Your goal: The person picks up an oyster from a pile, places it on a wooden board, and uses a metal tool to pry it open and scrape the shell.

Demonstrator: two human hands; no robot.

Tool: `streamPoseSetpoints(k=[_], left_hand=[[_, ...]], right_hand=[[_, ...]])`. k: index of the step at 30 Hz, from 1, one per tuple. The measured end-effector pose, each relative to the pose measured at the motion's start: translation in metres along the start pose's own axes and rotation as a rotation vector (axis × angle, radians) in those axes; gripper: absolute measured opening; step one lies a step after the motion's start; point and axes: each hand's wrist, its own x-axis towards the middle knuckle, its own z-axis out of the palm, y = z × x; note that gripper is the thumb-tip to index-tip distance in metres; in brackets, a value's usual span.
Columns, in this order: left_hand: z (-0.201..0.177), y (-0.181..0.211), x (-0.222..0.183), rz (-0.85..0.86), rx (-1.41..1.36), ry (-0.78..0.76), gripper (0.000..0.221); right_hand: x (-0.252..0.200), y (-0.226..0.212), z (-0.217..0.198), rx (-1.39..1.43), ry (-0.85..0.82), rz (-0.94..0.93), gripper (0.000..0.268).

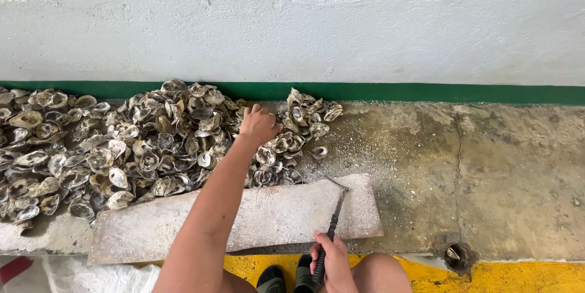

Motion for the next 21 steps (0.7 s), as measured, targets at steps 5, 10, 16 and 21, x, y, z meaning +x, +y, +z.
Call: streamPoseSetpoints(k=[5, 10, 16, 21], left_hand=[[0.056, 0.024, 0.046, -0.009, -0.204, 0.23, 0.046], [0.058, 0.035, 0.059, -0.129, -0.392, 0.288, 0.029], [0.023, 0.01, 0.029, -0.226, -1.262, 0.302, 0.024], [-0.014, 0.002, -0.043, -0.226, -1.957, -0.14, 0.034]], right_hand=[[-0.005, -0.007, 0.008, 0.052, -0.014, 0.006, 0.025], [-0.007, -0.012, 0.008, 0.066, -0.04, -0.003, 0.025], [-0.003, -0.015, 0.009, 0.076, -0.044, -0.008, 0.024], [-0.009, -0.016, 0.013, 0.077, -0.045, -0.036, 0.026]])
